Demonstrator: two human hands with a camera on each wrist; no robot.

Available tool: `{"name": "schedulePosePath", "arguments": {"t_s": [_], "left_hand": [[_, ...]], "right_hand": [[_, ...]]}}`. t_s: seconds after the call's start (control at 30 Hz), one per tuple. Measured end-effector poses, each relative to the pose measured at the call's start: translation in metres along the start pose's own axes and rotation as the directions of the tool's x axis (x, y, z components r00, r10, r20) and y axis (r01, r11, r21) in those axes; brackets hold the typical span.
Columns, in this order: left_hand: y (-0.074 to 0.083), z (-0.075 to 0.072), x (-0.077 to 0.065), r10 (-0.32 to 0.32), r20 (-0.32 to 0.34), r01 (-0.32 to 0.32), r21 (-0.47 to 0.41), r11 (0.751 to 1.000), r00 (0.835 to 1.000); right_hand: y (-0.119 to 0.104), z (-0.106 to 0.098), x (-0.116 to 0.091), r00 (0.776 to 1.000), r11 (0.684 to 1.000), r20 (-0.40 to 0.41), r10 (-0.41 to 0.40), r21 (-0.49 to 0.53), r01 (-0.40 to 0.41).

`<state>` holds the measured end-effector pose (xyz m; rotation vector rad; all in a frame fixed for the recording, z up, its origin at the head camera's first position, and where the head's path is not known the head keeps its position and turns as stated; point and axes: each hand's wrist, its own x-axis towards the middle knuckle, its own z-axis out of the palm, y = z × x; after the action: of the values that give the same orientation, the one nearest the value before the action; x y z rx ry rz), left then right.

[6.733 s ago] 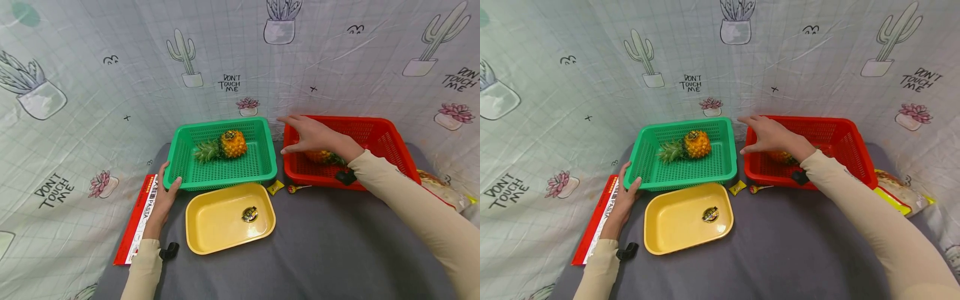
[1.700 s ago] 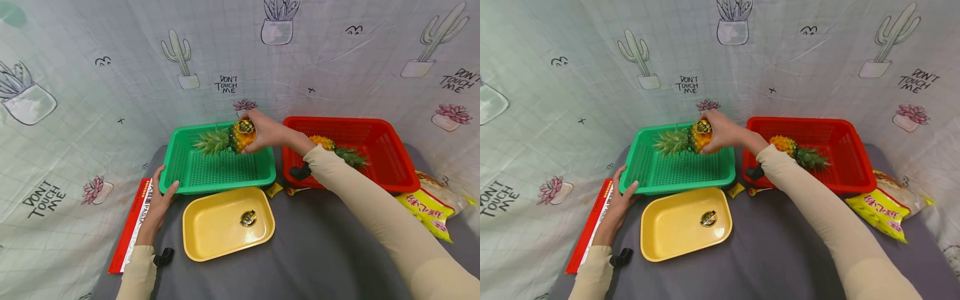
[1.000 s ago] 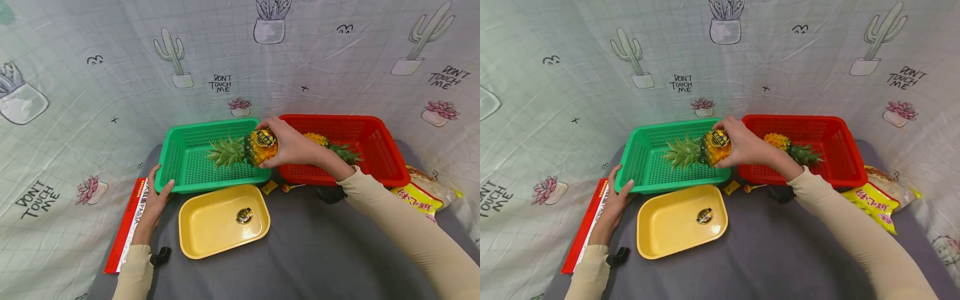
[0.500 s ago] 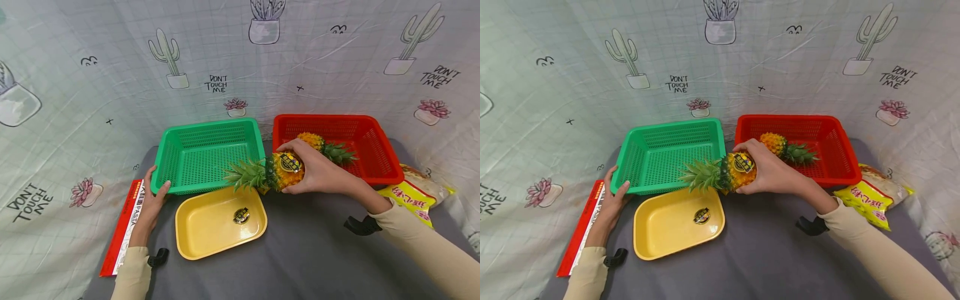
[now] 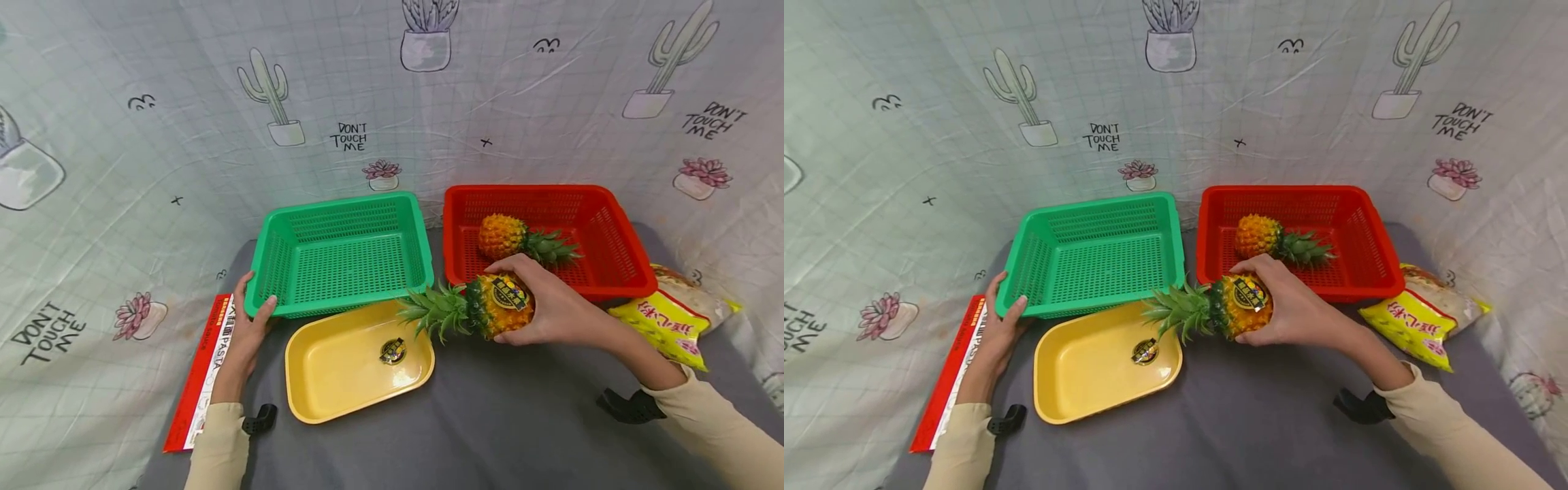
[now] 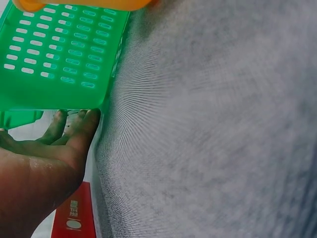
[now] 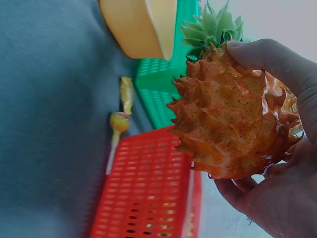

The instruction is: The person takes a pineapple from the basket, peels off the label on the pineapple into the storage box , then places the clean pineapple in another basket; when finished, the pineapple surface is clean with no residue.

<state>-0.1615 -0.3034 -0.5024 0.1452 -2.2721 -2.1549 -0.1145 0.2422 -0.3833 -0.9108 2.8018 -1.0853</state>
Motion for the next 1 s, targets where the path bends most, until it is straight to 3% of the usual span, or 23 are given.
{"name": "schedulePosePath", "arguments": {"t_s": [0.4,0.73,1.0], "left_hand": [[-0.001,0.001,-0.001,0.015,0.019,-0.015,-0.011,1.000,1.000],[0.002,0.002,-0.003,0.019,0.027,-0.019,-0.019,1.000,0.999],[0.003,0.001,-0.004,0.009,0.015,-0.008,-0.006,1.000,1.000]], "right_hand": [[0.015,0.011,-0.040,0.999,0.997,0.015,0.034,0.075,-0.035],[0.035,0.012,-0.064,0.996,0.995,-0.013,0.093,0.028,-0.092],[0.048,0.021,-0.075,0.992,0.991,-0.016,0.129,0.049,-0.128]]}}
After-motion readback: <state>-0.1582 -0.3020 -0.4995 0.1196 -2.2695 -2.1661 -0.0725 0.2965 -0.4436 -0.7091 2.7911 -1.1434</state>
